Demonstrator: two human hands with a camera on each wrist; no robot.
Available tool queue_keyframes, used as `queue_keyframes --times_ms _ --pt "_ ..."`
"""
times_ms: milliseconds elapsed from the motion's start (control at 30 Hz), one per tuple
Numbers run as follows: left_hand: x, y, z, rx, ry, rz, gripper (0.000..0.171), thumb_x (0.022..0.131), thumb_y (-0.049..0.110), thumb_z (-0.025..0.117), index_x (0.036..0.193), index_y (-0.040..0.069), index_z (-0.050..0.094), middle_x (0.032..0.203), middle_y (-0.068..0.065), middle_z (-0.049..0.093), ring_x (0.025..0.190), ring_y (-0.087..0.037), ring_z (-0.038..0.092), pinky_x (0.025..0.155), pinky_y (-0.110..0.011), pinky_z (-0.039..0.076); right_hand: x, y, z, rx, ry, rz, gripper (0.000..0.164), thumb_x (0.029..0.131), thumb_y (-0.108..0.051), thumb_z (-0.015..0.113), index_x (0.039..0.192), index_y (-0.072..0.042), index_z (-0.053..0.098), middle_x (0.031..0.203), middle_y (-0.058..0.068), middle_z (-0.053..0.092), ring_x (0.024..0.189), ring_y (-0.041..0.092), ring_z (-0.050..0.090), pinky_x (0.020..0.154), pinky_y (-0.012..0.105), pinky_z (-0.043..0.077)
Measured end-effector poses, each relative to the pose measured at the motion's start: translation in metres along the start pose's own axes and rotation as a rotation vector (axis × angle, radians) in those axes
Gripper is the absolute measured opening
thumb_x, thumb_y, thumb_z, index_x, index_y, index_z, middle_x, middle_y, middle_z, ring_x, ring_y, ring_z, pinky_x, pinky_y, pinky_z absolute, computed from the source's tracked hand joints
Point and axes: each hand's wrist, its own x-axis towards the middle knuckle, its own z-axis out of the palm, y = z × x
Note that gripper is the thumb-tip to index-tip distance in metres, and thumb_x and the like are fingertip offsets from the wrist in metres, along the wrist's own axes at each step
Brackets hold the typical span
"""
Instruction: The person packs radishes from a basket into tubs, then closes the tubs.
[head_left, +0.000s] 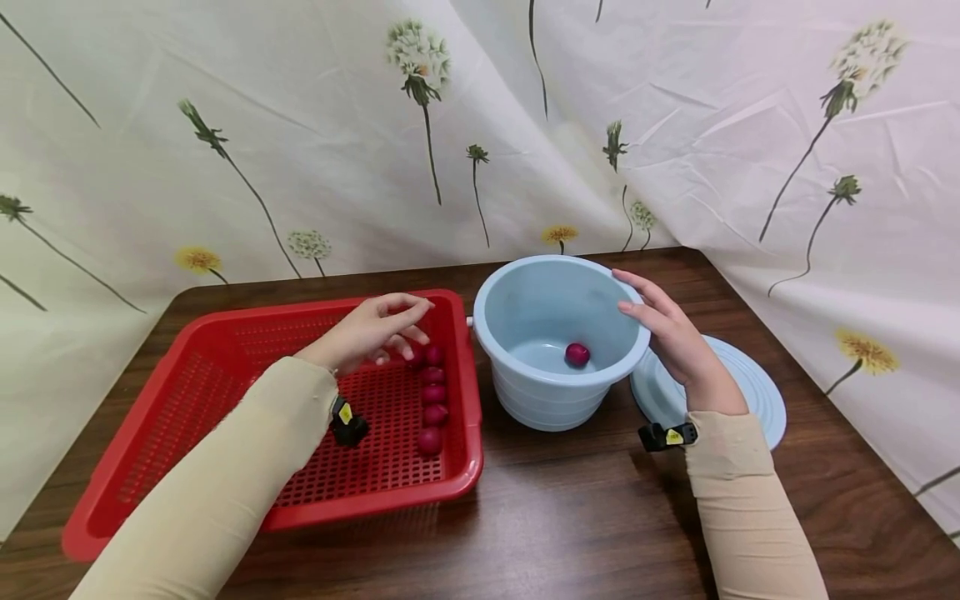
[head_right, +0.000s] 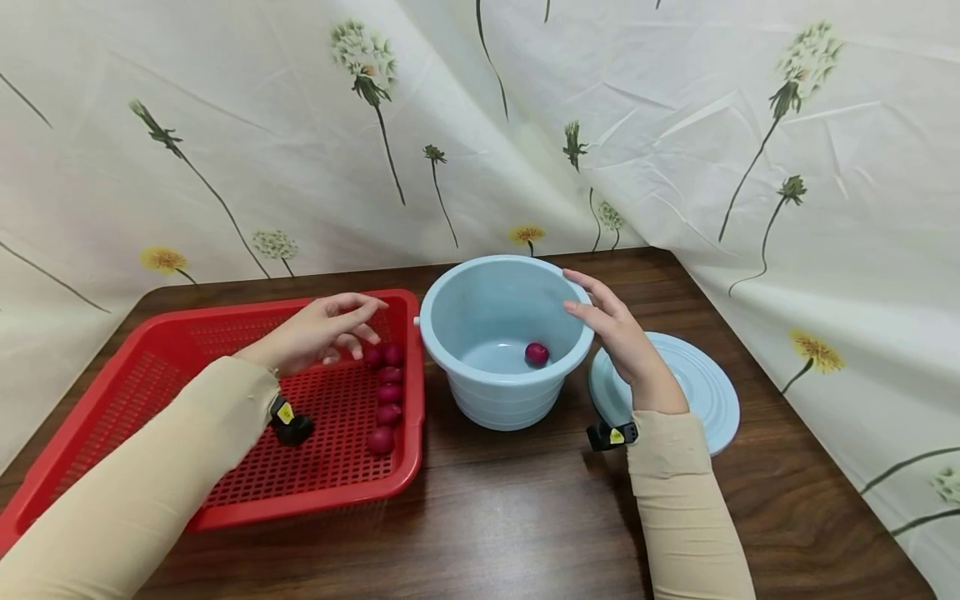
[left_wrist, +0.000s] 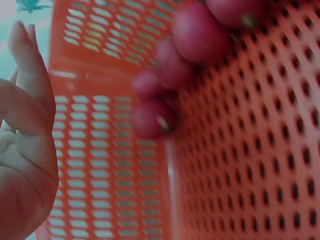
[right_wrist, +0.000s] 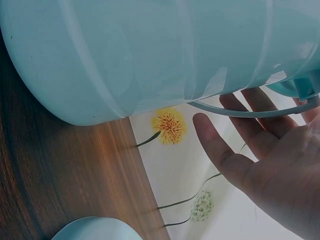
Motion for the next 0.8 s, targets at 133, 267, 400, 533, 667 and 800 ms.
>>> queue_keyframes --times_ms 133,267,400,533,667,800 --pt "-0.001 -0.010 -0.004 0.041 -0.028 -0.038 0.057 0.101 0.046 0.052 0.145 0.012 0.044 0.115 -0.021 0.067 0.070 -0.012 0.065 0.049 -0.020 0.040 0.000 0.000 0.000 0.001 0.000 -0.001 0.053 0.103 -0.023 0.046 0.154 -0.015 0.032 0.148 0.007 0.035 0.121 0.012 0.047 0.091 0.020 0.047" --pt "0.001 -0.019 -0.007 0.073 -0.045 -0.060 0.058 0.101 0.047 0.052 0.147 0.012 0.042 0.119 -0.022 0.067 0.074 -0.015 0.069 0.048 -0.021 0.040 0.000 0.000 -0.001 0.006 -0.003 -0.003 0.053 0.103 -0.022 0.046 0.154 -0.015 0.032 0.147 0.006 0.036 0.121 0.012 0.047 0.091 0.020 0.047" --pt "0.005 -0.028 -0.008 0.106 -0.071 -0.065 0.061 0.099 0.048 0.055 0.147 0.012 0.042 0.118 -0.021 0.069 0.076 -0.017 0.071 0.048 -0.022 0.040 -0.001 -0.001 0.000 0.003 -0.001 -0.009 0.053 0.103 -0.023 0.046 0.154 -0.015 0.032 0.148 0.006 0.035 0.122 0.012 0.046 0.092 0.020 0.047" --pt "0.009 -0.037 -0.008 0.145 -0.095 -0.075 0.061 0.099 0.046 0.057 0.148 0.013 0.041 0.117 -0.018 0.070 0.075 -0.016 0.072 0.049 -0.022 0.040 -0.003 -0.002 0.000 0.010 0.000 -0.012 0.053 0.103 -0.023 0.046 0.154 -0.014 0.032 0.149 0.006 0.034 0.124 0.012 0.045 0.092 0.021 0.046" --pt "0.011 -0.044 -0.006 0.163 -0.113 -0.101 0.060 0.098 0.043 0.059 0.148 0.014 0.041 0.117 -0.017 0.071 0.075 -0.015 0.073 0.050 -0.022 0.040 -0.003 -0.003 0.000 0.002 0.001 -0.008 0.053 0.103 -0.023 0.046 0.154 -0.015 0.032 0.150 0.007 0.033 0.125 0.013 0.044 0.092 0.021 0.046" --pt "0.010 -0.048 -0.003 0.164 -0.139 -0.117 0.060 0.098 0.039 0.061 0.148 0.013 0.040 0.119 -0.017 0.070 0.074 -0.016 0.074 0.051 -0.022 0.040 -0.002 -0.003 0.000 -0.002 0.002 0.001 0.053 0.103 -0.024 0.046 0.154 -0.016 0.032 0.151 0.008 0.032 0.125 0.014 0.044 0.093 0.021 0.046"
